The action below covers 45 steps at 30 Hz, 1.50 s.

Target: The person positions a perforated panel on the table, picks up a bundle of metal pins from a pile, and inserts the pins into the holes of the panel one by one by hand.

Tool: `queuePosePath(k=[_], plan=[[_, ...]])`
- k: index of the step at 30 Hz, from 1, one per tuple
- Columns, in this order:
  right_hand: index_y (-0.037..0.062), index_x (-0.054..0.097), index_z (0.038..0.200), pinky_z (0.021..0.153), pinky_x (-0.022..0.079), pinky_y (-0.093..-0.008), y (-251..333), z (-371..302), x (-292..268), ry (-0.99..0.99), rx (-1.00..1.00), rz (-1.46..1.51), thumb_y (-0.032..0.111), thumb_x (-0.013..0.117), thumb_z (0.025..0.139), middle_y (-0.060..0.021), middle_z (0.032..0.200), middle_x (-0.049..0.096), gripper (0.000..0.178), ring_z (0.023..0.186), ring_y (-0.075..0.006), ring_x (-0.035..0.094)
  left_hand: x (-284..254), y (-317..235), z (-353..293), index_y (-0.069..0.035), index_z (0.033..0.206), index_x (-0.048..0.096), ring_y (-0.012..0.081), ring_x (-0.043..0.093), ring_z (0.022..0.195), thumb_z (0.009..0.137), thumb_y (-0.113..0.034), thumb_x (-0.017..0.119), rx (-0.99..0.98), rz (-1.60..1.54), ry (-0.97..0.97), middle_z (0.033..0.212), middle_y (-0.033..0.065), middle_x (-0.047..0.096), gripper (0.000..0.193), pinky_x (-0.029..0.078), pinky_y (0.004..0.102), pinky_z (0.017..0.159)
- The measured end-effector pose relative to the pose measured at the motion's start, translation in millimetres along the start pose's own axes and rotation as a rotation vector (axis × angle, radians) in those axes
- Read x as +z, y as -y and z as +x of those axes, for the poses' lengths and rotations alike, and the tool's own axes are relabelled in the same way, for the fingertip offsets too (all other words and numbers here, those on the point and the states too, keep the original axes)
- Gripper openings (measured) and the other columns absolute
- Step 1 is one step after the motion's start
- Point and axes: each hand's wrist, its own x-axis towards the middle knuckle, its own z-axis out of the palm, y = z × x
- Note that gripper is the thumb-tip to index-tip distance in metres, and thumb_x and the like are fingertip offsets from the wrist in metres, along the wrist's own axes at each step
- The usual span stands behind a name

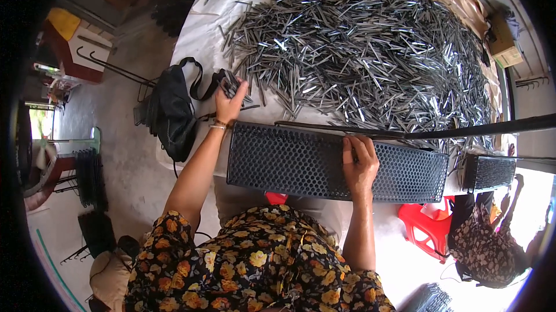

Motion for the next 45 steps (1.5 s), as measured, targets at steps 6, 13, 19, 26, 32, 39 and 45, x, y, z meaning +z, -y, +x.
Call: queuePosePath(k=[6, 13, 19, 26, 32, 39, 45], plan=[[0.0000, 0.066, 0.091, 0.065, 0.051, -0.0285, 3, 0, -1, 0.006, -0.004, 0.025, 0.007, 0.064, 0.085, -0.0106, 0.090, 0.064, 0.010, 0.073, -0.0216, 0.064, 4, -4, 29, -0.003, 0.080, 0.060, 0.0076, 0.055, 0.063, 0.083, -0.015, 0.068, -0.108, -0.301, -0.283, 0.072, 0.0002, 0.062, 0.015, 0.044, 0.0240, 0.059], [-0.0003, 0.066, 0.091, 0.063, 0.050, -0.0275, 0, 1, 0, -0.002, -0.015, 0.007, 0.007, 0.064, 0.084, -0.0100, 0.090, 0.064, 0.010, 0.072, -0.0200, 0.063, 9, 3, 26, -0.001, 0.085, 0.062, 0.0089, 0.056, 0.066, 0.080, -0.023, 0.072, -0.005, -0.056, -0.171, 0.073, 0.0016, 0.062, 0.026, 0.046, 0.0258, 0.063], [-0.0002, 0.066, 0.092, 0.061, 0.050, -0.0269, 5, 2, -2, -0.009, -0.026, 0.042, 0.007, 0.064, 0.084, -0.0094, 0.089, 0.063, 0.011, 0.068, -0.0188, 0.062, 6, -8, 44, -0.003, 0.082, 0.060, 0.0111, 0.057, 0.064, 0.083, -0.020, 0.068, -0.177, -0.451, -0.319, 0.072, 0.0028, 0.062, 0.019, 0.046, 0.0273, 0.062], [-0.0005, 0.066, 0.093, 0.058, 0.049, -0.0250, 6, 0, -7, -0.046, -0.024, 0.073, 0.006, 0.065, 0.084, -0.0090, 0.089, 0.063, 0.011, 0.066, -0.0146, 0.061, -17, -57, 82, -0.009, 0.076, 0.054, 0.0162, 0.055, 0.073, 0.087, -0.023, 0.064, -0.550, -1.380, -0.101, 0.072, 0.0029, 0.056, 0.021, 0.048, 0.0350, 0.072], [-0.0023, 0.066, 0.094, 0.060, 0.051, -0.0226, 43, -1, -18, -0.082, -0.137, 0.230, -0.002, 0.065, 0.081, -0.0100, 0.091, 0.064, 0.012, 0.069, -0.0140, 0.062, -5, -134, 40, -0.005, 0.079, 0.053, 0.0152, 0.051, 0.075, 0.091, -0.020, 0.058, -0.724, -1.678, 0.246, 0.076, 0.0026, 0.051, 0.020, 0.049, 0.0331, 0.073], [-0.0004, 0.063, 0.108, 0.056, 0.047, -0.0237, 96, -6, -4, 0.100, -0.059, 0.599, 0.002, 0.072, 0.077, -0.0094, 0.091, 0.064, 0.032, 0.065, -0.0114, 0.057, 42, -187, -56, -0.009, 0.082, 0.050, 0.0140, 0.052, 0.072, 0.090, -0.029, 0.059, -0.728, -1.164, 0.231, 0.076, 0.0000, 0.050, 0.023, 0.048, 0.0306, 0.067], [0.0014, 0.067, 0.098, 0.060, 0.050, -0.0295, 71, -32, -3, -0.064, -0.382, 0.413, 0.002, 0.073, 0.073, -0.0094, 0.086, 0.060, 0.026, 0.071, -0.0209, 0.061, 52, -187, -105, -0.006, 0.088, 0.056, 0.0150, 0.056, 0.069, 0.087, -0.025, 0.065, -0.860, -1.072, 0.194, 0.076, 0.0018, 0.055, 0.021, 0.049, 0.0280, 0.063]])
